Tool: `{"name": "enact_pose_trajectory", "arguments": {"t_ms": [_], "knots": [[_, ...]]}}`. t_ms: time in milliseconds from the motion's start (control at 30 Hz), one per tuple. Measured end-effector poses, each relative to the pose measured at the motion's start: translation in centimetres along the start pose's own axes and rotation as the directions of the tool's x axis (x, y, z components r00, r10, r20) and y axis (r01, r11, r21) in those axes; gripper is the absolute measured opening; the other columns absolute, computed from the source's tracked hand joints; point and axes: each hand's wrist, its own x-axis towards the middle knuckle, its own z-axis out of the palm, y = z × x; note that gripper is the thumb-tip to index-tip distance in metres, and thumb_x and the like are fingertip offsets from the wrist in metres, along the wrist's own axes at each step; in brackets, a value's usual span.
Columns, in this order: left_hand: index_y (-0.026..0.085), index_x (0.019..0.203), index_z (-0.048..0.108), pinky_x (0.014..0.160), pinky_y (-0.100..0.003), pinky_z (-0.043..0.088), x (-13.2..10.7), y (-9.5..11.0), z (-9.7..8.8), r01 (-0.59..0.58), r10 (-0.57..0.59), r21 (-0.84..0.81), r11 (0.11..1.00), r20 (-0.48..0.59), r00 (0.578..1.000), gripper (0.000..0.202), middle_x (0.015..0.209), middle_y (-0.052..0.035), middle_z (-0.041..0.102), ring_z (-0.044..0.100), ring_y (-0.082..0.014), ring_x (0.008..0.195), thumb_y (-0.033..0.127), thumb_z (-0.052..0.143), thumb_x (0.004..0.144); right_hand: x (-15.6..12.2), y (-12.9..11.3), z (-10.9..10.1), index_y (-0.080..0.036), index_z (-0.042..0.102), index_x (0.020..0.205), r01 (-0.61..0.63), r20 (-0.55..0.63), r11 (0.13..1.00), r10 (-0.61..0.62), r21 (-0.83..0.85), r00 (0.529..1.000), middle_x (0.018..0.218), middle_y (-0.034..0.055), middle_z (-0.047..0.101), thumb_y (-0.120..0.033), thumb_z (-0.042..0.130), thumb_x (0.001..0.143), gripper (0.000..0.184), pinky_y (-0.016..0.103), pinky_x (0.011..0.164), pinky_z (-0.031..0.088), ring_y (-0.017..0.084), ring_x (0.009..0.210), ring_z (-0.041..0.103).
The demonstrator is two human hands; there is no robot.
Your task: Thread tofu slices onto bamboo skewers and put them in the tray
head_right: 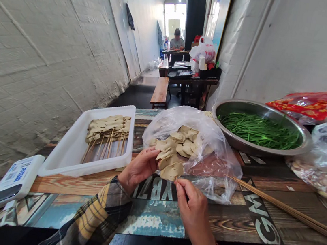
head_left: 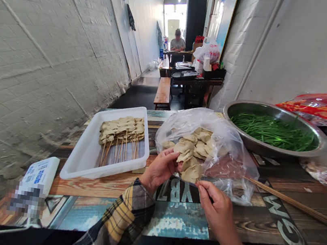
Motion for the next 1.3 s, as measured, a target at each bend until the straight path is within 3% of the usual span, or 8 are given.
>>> {"name": "enact_pose_trajectory", "arguments": {"t_ms": [200, 400, 533, 700, 800, 1033, 1167, 1300], "knots": [[0.013, 0.073, 0.063, 0.052, -0.023, 0.043, -0.1, -0.4, 0.4, 0.037, -0.037, -0.002, 0.999, -0.007, 0.999, 0.031, 0.064, 0.0002, 0.057, 0.052, -0.0092, 0.055, 0.037, 0.081, 0.065, 0.0, 0.5, 0.3, -0.020, 0.067, 0.091, 0.090, -0.050, 0.988, -0.097, -0.124, 0.994, 0.082, 0.0056, 0.075, -0.031, 0.043, 0.096, 0.026, 0.027, 0.069, 0.052, 0.019, 0.072, 0.071], [0.013, 0.075, 0.064, 0.053, -0.021, 0.039, 0.0, -0.8, 0.5, 0.011, -0.006, 0.056, 0.998, -0.082, 0.997, 0.028, 0.066, 0.0008, 0.059, 0.050, -0.0070, 0.055, 0.024, 0.085, 0.059, -0.3, 0.4, 0.6, -0.018, 0.067, 0.097, 0.196, -0.064, 0.934, -0.225, -0.300, 0.972, 0.088, 0.0086, 0.076, -0.025, 0.039, 0.099, 0.029, 0.028, 0.068, 0.051, 0.019, 0.073, 0.072], [0.015, 0.076, 0.064, 0.060, -0.022, 0.041, 0.1, -1.1, 0.9, -0.163, 0.186, 0.137, 0.977, -0.181, 0.966, 0.028, 0.074, 0.0005, 0.062, 0.054, -0.0090, 0.063, 0.021, 0.084, 0.057, -0.3, 0.1, 0.8, -0.016, 0.068, 0.098, 0.209, -0.047, 0.903, -0.244, -0.375, 0.969, 0.091, 0.0102, 0.076, -0.023, 0.039, 0.100, 0.030, 0.028, 0.067, 0.050, 0.019, 0.072, 0.072], [0.016, 0.072, 0.065, 0.061, -0.022, 0.040, -0.2, -1.3, 1.7, -0.323, 0.455, 0.442, 0.837, -0.232, 0.860, 0.020, 0.069, 0.0018, 0.060, 0.052, -0.0102, 0.065, 0.025, 0.080, 0.062, -0.1, 0.1, 0.8, -0.017, 0.067, 0.096, 0.170, -0.025, 0.923, -0.190, -0.344, 0.981, 0.086, 0.0083, 0.076, -0.025, 0.037, 0.100, 0.031, 0.028, 0.065, 0.049, 0.019, 0.070, 0.071], [0.016, 0.077, 0.067, 0.062, -0.021, 0.040, -0.3, -1.3, 1.7, -0.294, 0.403, 0.414, 0.862, -0.206, 0.892, 0.020, 0.072, 0.0010, 0.062, 0.052, -0.0100, 0.067, 0.031, 0.077, 0.068, 0.0, 0.1, 0.7, -0.019, 0.066, 0.094, 0.147, -0.026, 0.940, -0.162, -0.307, 0.986, 0.085, 0.0073, 0.075, -0.026, 0.037, 0.100, 0.031, 0.028, 0.066, 0.049, 0.019, 0.070, 0.071], [0.014, 0.083, 0.070, 0.067, -0.022, 0.045, -0.1, -1.4, 1.8, -0.096, 0.097, 0.014, 0.995, -0.110, 0.989, 0.028, 0.079, -0.0026, 0.066, 0.057, -0.0109, 0.070, 0.032, 0.082, 0.065, 0.0, 0.2, 0.7, -0.020, 0.067, 0.095, 0.109, -0.060, 0.962, -0.128, -0.249, 0.990, 0.085, 0.0066, 0.075, -0.028, 0.040, 0.098, 0.028, 0.028, 0.068, 0.049, 0.020, 0.072, 0.071], [0.013, 0.087, 0.072, 0.070, -0.026, 0.049, -0.3, -1.6, 1.9, 0.006, -0.006, -0.002, 1.000, -0.037, 0.999, 0.030, 0.081, -0.0053, 0.070, 0.062, -0.0139, 0.073, 0.030, 0.082, 0.065, 0.1, 0.2, 0.8, -0.021, 0.067, 0.092, 0.095, -0.077, 0.976, -0.112, -0.195, 0.991, 0.083, 0.0057, 0.075, -0.028, 0.042, 0.096, 0.026, 0.028, 0.068, 0.050, 0.019, 0.073, 0.071], [0.014, 0.086, 0.073, 0.071, -0.026, 0.049, -0.4, -1.8, 1.9, -0.024, 0.024, -0.015, 1.000, -0.051, 0.998, 0.026, 0.081, -0.0045, 0.071, 0.063, -0.0135, 0.072, 0.025, 0.082, 0.065, 0.3, 0.0, 0.7, -0.022, 0.067, 0.089, 0.079, -0.067, 0.988, -0.089, -0.129, 0.994, 0.082, 0.0043, 0.075, -0.030, 0.042, 0.096, 0.026, 0.027, 0.069, 0.051, 0.019, 0.073, 0.071]]}}
